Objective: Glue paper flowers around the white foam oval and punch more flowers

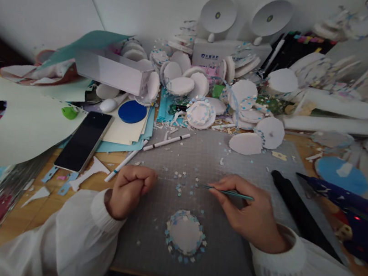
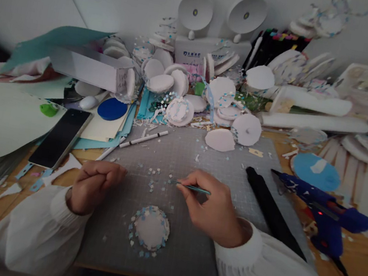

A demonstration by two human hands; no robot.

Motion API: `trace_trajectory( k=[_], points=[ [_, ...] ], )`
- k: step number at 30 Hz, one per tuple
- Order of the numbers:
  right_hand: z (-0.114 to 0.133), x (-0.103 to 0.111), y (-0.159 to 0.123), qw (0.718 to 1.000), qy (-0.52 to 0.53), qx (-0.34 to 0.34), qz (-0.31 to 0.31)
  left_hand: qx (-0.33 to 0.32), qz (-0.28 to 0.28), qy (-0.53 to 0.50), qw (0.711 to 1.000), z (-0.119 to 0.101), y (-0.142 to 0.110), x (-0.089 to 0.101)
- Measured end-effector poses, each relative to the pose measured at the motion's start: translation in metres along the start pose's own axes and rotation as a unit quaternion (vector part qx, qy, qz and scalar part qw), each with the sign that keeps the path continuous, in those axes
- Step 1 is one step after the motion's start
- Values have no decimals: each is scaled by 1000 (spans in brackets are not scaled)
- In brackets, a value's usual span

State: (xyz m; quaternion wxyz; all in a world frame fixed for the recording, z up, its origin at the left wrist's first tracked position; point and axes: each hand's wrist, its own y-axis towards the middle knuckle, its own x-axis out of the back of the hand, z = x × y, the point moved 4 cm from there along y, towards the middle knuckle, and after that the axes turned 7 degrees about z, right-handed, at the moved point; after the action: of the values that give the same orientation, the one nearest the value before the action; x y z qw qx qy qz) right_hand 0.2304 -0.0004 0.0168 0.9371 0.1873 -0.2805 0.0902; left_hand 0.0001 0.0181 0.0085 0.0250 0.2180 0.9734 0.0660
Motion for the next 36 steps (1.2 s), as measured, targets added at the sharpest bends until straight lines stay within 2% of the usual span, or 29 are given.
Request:
trace_trajectory(
  k=[5, 11, 13, 16, 23, 27, 31, 36],
  points=[
    [4, 7, 1, 998, 45, 2, -44, -2, 3, 1, 1000, 2, 3, -1],
    [20, 13, 3, 989, 128, 18, -73, 26, 85, 57, 994, -8, 10, -16],
    [27, 14, 4, 984, 157, 22, -77, 31, 94, 97, 990, -13, 11, -21],
    [36, 11, 5, 980, 187, 23, -66, 16, 84, 121, 989, -16, 9, -25],
    [46, 0, 8, 980, 194, 34, -42, -17, 59, 97, 993, -16, 3, -27],
    [44, -4, 6, 975, 217, 8, -50, -25, 47, 95, 994, -18, 2, -26],
    [37, -2, 3, 961, 263, -14, -89, -33, 50, 87, 994, -21, 2, -26],
    [31, -4, 2, 952, 290, -36, -85, -37, 56, 94, 993, -21, 2, -27]
  ],
)
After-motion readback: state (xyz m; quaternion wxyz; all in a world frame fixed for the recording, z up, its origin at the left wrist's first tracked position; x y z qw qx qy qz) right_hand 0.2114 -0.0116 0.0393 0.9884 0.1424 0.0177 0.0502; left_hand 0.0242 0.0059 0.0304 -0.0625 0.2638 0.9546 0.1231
